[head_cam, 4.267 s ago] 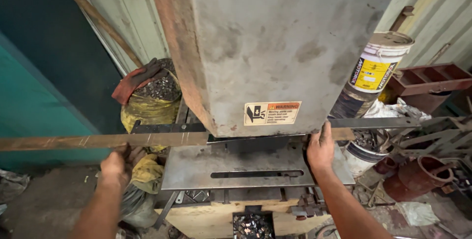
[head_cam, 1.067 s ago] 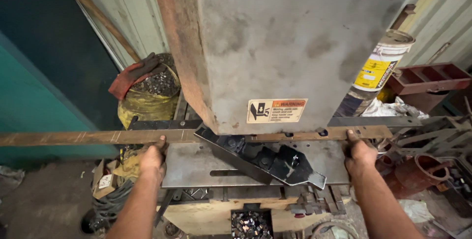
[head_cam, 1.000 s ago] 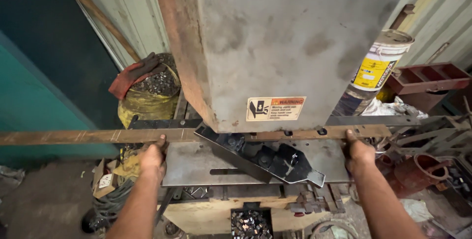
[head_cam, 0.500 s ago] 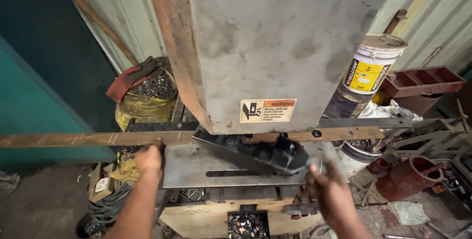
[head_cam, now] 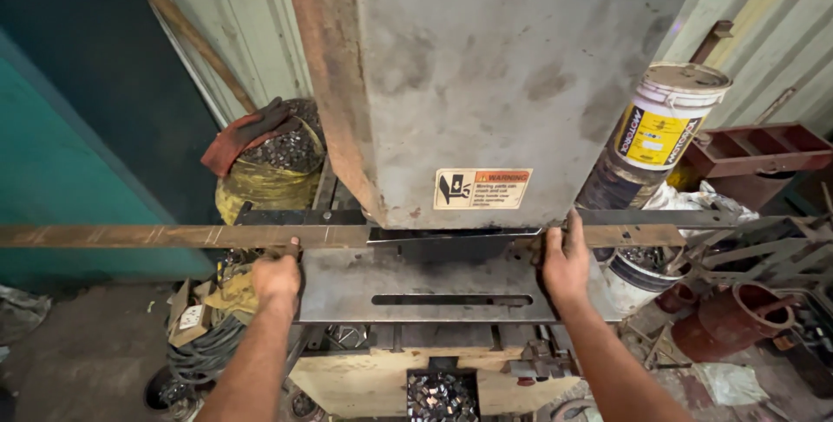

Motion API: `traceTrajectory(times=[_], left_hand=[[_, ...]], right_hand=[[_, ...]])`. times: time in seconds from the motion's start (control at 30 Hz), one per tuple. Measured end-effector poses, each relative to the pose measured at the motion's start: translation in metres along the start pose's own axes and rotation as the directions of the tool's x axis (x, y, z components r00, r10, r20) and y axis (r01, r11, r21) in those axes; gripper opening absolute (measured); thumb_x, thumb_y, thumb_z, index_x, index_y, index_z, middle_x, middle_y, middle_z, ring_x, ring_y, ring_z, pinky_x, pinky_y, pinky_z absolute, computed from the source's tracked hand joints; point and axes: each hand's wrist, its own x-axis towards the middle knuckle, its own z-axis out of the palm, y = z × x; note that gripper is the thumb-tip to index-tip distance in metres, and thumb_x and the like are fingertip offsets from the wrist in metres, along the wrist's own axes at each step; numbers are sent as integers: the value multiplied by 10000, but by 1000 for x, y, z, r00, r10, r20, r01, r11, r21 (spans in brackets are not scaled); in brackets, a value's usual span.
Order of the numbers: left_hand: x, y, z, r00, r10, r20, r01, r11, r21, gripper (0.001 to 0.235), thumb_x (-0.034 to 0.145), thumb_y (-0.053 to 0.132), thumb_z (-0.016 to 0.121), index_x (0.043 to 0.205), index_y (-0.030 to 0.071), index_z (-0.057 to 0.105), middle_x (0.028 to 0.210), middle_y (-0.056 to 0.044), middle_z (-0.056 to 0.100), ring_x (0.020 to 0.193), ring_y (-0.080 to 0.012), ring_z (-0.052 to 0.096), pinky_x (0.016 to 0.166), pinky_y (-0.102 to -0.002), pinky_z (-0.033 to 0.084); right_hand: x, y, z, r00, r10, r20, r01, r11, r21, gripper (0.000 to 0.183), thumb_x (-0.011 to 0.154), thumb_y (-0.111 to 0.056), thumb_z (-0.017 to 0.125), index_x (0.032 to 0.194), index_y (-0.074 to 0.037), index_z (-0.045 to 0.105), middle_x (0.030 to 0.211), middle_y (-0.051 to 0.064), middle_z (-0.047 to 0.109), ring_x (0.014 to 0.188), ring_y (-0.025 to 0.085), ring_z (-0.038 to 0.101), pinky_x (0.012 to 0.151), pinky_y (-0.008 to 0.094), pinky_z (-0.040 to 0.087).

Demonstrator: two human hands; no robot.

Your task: Punching holes into a long metal bar at marked intervals using a hydraulic ironworker machine.

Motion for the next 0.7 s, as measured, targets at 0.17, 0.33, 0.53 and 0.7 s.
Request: traceTrajectory(times=[0.17, 0.33, 0.53, 0.7], left_hand=[[4, -6, 4, 1000, 31, 3, -31, 999, 20, 436, 908, 354, 780, 1121, -25, 747, 1068, -211, 762, 970, -309, 720, 863, -406, 504], [0, -3, 3, 999, 43, -18, -43, 999, 7, 409, 893, 350, 774, 1086, -10, 766, 1053, -205, 771, 956, -307, 730, 867, -392, 508], [4, -6, 4, 998, 47, -33, -43, 993, 111, 437, 896, 401, 778, 1032, -14, 774, 1006, -222, 757, 935, -334, 728, 857, -417, 514], [9, -9, 4, 997, 75, -34, -67, 977, 203, 467, 904, 437, 763, 1006, -18, 777, 971, -247, 751, 931, -384, 726, 849, -450, 520]], right_hand=[[0, 7, -5, 998, -57, -13, 55, 994, -89, 496, 1077, -129, 499, 1558, -73, 397, 889, 92, 637, 659, 119, 558, 572, 279, 485], [-1, 6, -4, 998, -12, -55, 2, 983, -182, 499, 1061, -160, 514, 1547, -90, 426, 1055, 105, 677, 779, 143, 594, 663, 299, 516], [1, 3, -4, 996, -91, -12, 89, 988, -130, 453, 1090, -173, 494, 1531, -91, 432, 1055, 96, 671, 860, 126, 602, 756, 269, 513], [-3, -8, -4, 992, -124, -15, 116, 961, -252, 468, 1095, -148, 478, 1553, -78, 413, 1133, 127, 645, 981, 164, 593, 838, 306, 487]])
